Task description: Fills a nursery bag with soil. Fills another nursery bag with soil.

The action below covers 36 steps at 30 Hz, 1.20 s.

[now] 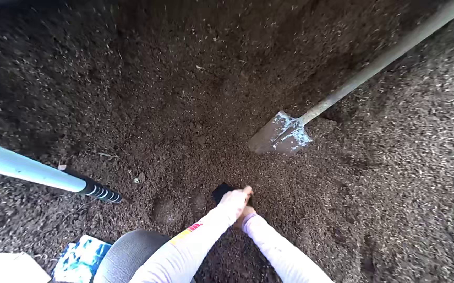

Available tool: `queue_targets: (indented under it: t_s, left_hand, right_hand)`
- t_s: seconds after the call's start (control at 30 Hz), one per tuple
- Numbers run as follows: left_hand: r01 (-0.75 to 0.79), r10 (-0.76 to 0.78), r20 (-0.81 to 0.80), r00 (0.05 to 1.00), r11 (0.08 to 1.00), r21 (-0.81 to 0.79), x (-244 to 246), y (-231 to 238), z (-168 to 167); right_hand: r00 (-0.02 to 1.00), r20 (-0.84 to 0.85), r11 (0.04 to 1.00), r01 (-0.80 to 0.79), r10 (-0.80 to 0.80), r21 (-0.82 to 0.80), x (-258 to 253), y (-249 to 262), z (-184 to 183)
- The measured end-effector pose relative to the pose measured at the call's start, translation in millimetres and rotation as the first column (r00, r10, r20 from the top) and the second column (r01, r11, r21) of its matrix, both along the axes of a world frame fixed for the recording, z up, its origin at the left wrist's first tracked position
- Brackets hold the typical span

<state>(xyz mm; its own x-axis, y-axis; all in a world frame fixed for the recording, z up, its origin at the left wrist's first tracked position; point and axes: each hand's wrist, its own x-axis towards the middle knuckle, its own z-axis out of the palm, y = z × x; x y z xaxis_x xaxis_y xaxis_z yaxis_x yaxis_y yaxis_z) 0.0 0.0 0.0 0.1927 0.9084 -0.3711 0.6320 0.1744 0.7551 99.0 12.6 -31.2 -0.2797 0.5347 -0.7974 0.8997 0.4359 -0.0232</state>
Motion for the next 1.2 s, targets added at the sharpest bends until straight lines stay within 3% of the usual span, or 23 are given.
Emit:
queue_targets:
  t_s: [0.1, 0.17, 0.23, 0.33, 0.43, 0.57, 0.67, 0.77, 0.87, 0.97, 1.03, 1.07, 1.13, 1.2]
  left_hand:
    - [-0.237, 0.236, -0.041, 0.971, 0.971, -0.024, -45.4, 13.7, 30.5]
    - [-0.246, 0.204, -0.264, 0.943, 0.96, -0.137, -68.0, 13.9, 47.9]
    - [-0.264, 0.167, -0.424, 0.89, 0.947, -0.181, -76.0, 13.8, 45.9]
    - [-0.255, 0.155, -0.446, 0.882, 0.951, -0.172, -71.4, 16.6, 24.2]
    - [-0.223, 0.124, -0.409, 0.904, 0.954, -0.203, -70.3, 16.2, 38.4]
    - [-0.184, 0.084, -0.394, 0.915, 0.958, -0.222, -75.2, 12.3, 59.2]
    - [-0.201, 0.055, -0.481, 0.875, 0.945, -0.258, -64.6, 13.0, 42.0]
    - [-0.082, 0.021, -0.448, 0.894, 0.99, -0.118, -46.3, 22.3, 28.2]
    - [0.123, -0.077, -0.398, 0.914, 0.988, 0.092, -27.8, 33.7, 9.2]
    - [0.251, -0.188, -0.382, 0.905, 0.961, 0.12, -26.6, 38.2, 0.8]
    - [0.331, -0.298, -0.316, 0.901, 0.942, 0.058, -31.7, 42.5, 7.6]
    - [0.36, -0.335, -0.275, 0.901, 0.932, 0.047, -33.2, 43.3, 8.9]
    - [0.394, -0.373, -0.218, 0.902, 0.917, 0.058, -33.9, 40.2, 7.7]
    - [0.415, -0.398, -0.199, 0.896, 0.908, 0.052, -29.9, 31.4, 8.3]
  right_hand:
    - [0.952, -0.281, 0.985, -0.081, 0.122, 0.153, -9.2, 37.5, 53.6]
    - [0.879, -0.384, 0.953, -0.212, 0.283, 0.217, -3.2, 55.6, 67.1]
    - [0.807, -0.37, 0.881, -0.362, 0.459, 0.303, 5.3, 65.3, 66.4]
    - [0.772, -0.278, 0.808, -0.469, 0.571, 0.357, 14.2, 67.7, 58.8]
    - [0.779, -0.262, 0.782, -0.413, 0.569, 0.467, 19.0, 64.3, 75.8]
    - [0.758, -0.373, 0.693, -0.14, 0.534, 0.707, 43.6, 53.4, 69.4]
    - [0.838, -0.324, 0.804, -0.205, 0.438, 0.558, 54.9, 52.3, 49.6]
    - [0.833, -0.329, 0.806, -0.212, 0.444, 0.552, 55.2, 48.8, 47.3]
    - [0.798, -0.364, 0.78, -0.2, 0.481, 0.593, 57.7, 40.0, 52.4]
    - [0.669, -0.507, 0.741, -0.099, 0.544, 0.664, 58.1, 19.1, 58.3]
    - [0.644, -0.644, 0.844, -0.006, 0.413, 0.536, 45.9, -7.2, 68.4]
    - [0.693, -0.666, 0.912, 0.03, 0.275, 0.409, 36.4, -20.5, 75.2]
    - [0.84, -0.543, 0.987, 0.096, -0.011, 0.127, 13.7, -31.8, 85.2]
    - [0.91, -0.383, 0.986, 0.168, -0.162, -0.017, -0.5, -30.7, 74.5]
